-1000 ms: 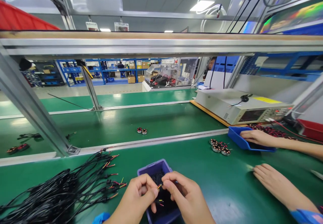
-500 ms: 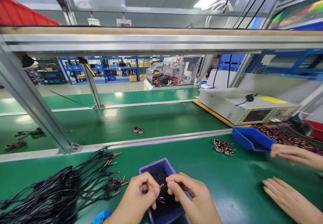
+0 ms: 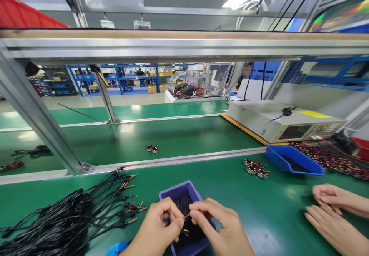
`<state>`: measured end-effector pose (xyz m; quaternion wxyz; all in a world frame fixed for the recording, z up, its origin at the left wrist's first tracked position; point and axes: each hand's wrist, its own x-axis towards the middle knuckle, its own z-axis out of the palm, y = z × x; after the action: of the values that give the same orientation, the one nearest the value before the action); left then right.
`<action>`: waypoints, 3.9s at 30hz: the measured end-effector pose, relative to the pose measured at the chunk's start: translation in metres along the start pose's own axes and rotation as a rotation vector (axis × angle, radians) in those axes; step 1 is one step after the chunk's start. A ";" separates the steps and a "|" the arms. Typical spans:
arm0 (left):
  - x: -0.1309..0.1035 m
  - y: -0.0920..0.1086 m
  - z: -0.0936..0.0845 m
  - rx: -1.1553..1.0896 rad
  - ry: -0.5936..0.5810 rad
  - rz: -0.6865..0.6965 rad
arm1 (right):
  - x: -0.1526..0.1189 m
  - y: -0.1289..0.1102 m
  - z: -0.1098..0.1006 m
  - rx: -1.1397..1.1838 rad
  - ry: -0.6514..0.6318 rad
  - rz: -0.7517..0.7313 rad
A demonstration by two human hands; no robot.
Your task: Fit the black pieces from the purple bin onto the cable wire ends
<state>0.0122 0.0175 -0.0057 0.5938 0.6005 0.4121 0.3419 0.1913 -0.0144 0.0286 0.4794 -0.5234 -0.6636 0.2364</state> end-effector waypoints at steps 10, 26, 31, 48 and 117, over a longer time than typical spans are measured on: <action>-0.003 0.003 -0.004 0.196 0.103 0.080 | 0.004 0.008 -0.002 0.163 -0.273 0.250; -0.006 0.021 0.008 -0.305 0.026 -0.124 | -0.003 0.008 0.015 0.402 0.094 0.331; -0.008 0.025 0.006 -0.277 0.007 -0.120 | -0.004 0.002 0.013 0.364 0.076 0.350; -0.008 0.026 0.007 -0.264 -0.002 -0.095 | -0.003 -0.001 0.013 0.469 0.082 0.386; -0.024 0.063 -0.067 -0.244 0.079 0.015 | 0.007 0.007 -0.008 0.177 -0.160 -0.120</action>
<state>-0.0528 0.0273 0.0633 0.6432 0.5128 0.3861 0.4173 0.2016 -0.0066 0.0290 0.4823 -0.4178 -0.7066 0.3058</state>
